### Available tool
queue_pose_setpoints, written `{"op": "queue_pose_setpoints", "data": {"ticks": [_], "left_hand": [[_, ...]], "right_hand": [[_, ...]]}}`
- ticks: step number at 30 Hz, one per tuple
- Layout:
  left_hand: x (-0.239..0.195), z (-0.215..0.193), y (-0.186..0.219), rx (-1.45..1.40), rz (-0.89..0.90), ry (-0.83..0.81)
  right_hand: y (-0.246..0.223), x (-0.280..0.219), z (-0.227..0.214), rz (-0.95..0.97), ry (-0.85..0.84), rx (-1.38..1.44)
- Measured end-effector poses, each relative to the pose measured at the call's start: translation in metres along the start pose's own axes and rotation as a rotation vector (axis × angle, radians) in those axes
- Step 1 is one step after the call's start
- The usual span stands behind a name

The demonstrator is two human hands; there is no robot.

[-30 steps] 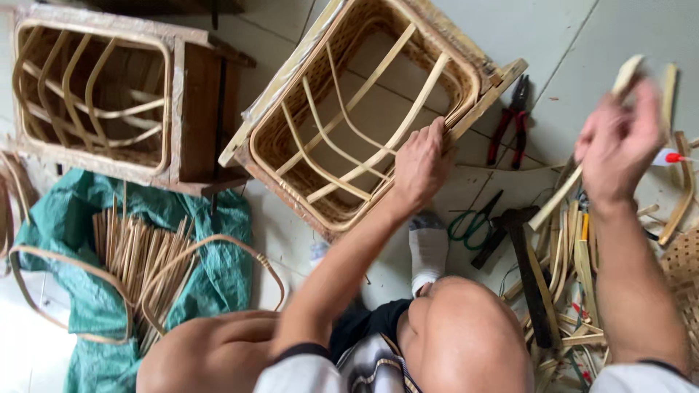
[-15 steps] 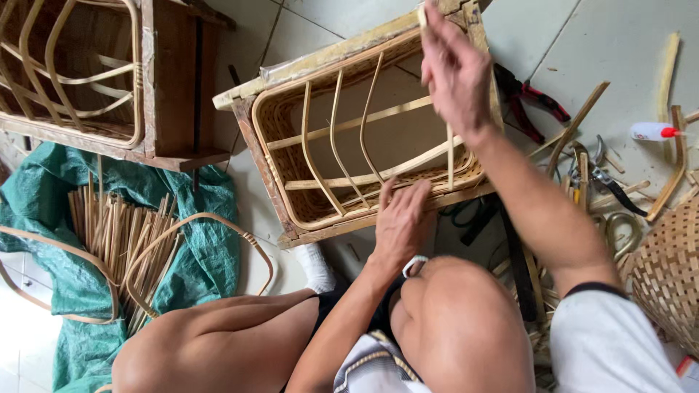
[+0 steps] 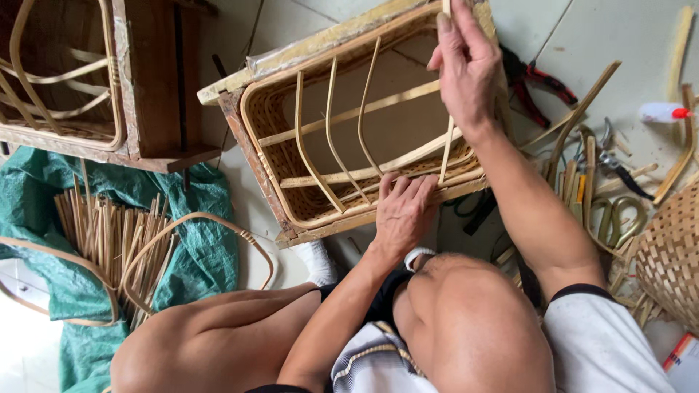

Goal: The person assembles a rectangular basket frame by inserting curved bamboo strips into a wooden mold. They use a hammer to secure the strips, apply glue to the joints, and adjust the frame to ensure proper alignment.

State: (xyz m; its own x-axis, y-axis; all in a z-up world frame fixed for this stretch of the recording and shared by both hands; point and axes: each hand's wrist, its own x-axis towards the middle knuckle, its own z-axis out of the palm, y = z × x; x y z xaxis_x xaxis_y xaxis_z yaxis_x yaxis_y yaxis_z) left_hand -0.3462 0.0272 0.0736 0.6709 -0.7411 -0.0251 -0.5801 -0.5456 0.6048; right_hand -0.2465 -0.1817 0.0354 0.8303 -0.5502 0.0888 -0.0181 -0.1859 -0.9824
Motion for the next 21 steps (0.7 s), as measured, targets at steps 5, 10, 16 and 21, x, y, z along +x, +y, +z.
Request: {"op": "queue_pose_setpoints", "data": {"ticks": [5, 10, 16, 21], "left_hand": [[0.003, -0.002, 0.001, -0.043, 0.009, 0.034], [0.018, -0.023, 0.005, -0.034, 0.007, -0.084], [0.142, -0.060, -0.080, -0.034, 0.087, 0.220], [0.223, -0.044, -0.131, 0.064, 0.284, 0.200]], "right_hand": [[0.003, -0.008, -0.008, -0.134, -0.040, -0.137], [-0.005, -0.003, 0.003, -0.054, -0.040, -0.168], [-0.015, 0.000, 0.008, 0.022, -0.056, -0.130], [-0.020, 0.004, 0.012, 0.049, -0.060, -0.204]]}}
